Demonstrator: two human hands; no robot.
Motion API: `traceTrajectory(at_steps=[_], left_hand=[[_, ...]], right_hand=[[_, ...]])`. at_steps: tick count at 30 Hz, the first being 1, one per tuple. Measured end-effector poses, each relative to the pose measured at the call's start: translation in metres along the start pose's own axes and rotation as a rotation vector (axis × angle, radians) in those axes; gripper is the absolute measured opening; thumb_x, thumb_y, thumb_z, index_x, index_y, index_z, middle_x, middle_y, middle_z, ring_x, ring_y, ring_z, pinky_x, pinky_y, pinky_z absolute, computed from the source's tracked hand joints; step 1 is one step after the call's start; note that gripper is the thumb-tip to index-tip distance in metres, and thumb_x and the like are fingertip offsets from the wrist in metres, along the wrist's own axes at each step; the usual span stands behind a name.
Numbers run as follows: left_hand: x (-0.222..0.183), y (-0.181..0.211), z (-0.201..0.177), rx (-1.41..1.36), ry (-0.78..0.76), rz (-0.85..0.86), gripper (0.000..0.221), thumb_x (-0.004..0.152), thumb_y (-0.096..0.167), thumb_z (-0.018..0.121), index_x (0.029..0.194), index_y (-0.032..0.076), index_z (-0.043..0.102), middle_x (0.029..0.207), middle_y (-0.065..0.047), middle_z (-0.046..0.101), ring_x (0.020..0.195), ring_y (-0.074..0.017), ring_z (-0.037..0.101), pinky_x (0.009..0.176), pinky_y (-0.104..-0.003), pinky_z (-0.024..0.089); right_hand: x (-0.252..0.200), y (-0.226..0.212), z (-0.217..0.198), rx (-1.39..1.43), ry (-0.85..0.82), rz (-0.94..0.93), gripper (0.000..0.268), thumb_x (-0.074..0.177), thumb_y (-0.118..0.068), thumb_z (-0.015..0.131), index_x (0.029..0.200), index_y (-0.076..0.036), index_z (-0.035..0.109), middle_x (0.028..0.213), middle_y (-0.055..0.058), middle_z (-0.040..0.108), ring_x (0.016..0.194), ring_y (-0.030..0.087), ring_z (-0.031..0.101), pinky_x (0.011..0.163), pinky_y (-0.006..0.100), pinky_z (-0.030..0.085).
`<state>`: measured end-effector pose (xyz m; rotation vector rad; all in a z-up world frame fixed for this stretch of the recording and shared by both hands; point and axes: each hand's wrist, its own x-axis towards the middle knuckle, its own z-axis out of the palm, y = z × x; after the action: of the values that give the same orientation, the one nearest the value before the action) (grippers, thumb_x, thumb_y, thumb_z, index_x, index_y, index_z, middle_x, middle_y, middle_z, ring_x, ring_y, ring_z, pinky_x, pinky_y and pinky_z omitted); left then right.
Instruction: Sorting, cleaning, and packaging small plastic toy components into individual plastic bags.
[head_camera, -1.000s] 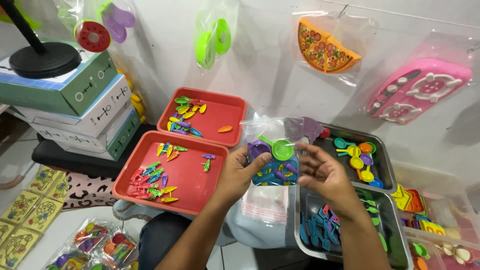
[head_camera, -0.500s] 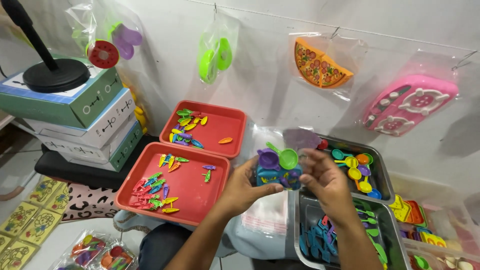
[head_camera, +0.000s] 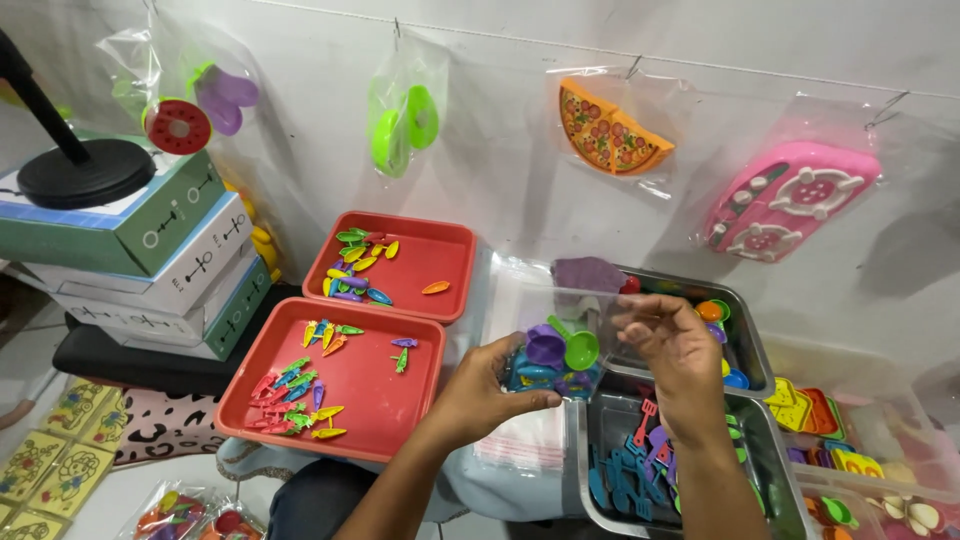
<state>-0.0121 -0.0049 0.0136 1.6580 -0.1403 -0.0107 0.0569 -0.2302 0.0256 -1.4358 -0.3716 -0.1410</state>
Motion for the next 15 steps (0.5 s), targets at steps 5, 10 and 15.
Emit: traceTrajectory(at_steps=[5, 10, 15], left_hand=[[-0.002, -0.005, 0.002, 0.029, -0.077, 0.04, 0.045, 0.072, 0.008, 0.086, 0.114, 0.001, 0.07, 0.094, -0.01, 0.081, 0.078, -0.0132, 0.075, 0.071, -0.025, 0.062], [-0.002, -0.009, 0.006, -0.018, -0.126, 0.039, 0.039, 0.074, 0.01, 0.085, 0.11, 0.001, 0.071, 0.092, -0.009, 0.079, 0.076, -0.012, 0.071, 0.069, -0.024, 0.058], [-0.014, 0.021, 0.004, 0.276, -0.169, 0.062, 0.025, 0.076, 0.015, 0.083, 0.097, 0.006, 0.074, 0.076, -0.005, 0.076, 0.057, -0.0116, 0.059, 0.057, -0.026, 0.046]], right_hand=[[0.003, 0.0, -0.005, 0.108, -0.041, 0.075, 0.055, 0.082, 0.007, 0.07, 0.133, -0.003, 0.051, 0.115, 0.015, 0.064, 0.1, 0.021, 0.065, 0.09, 0.031, 0.054], [0.001, -0.005, -0.014, 0.149, -0.114, -0.041, 0.053, 0.085, 0.006, 0.072, 0.134, -0.002, 0.053, 0.084, 0.007, 0.066, 0.077, 0.016, 0.065, 0.076, 0.027, 0.054], [-0.004, -0.034, -0.009, -0.201, -0.12, -0.089, 0.079, 0.071, -0.01, 0.077, 0.144, -0.001, 0.047, 0.125, 0.015, 0.064, 0.111, 0.024, 0.06, 0.102, 0.037, 0.048]])
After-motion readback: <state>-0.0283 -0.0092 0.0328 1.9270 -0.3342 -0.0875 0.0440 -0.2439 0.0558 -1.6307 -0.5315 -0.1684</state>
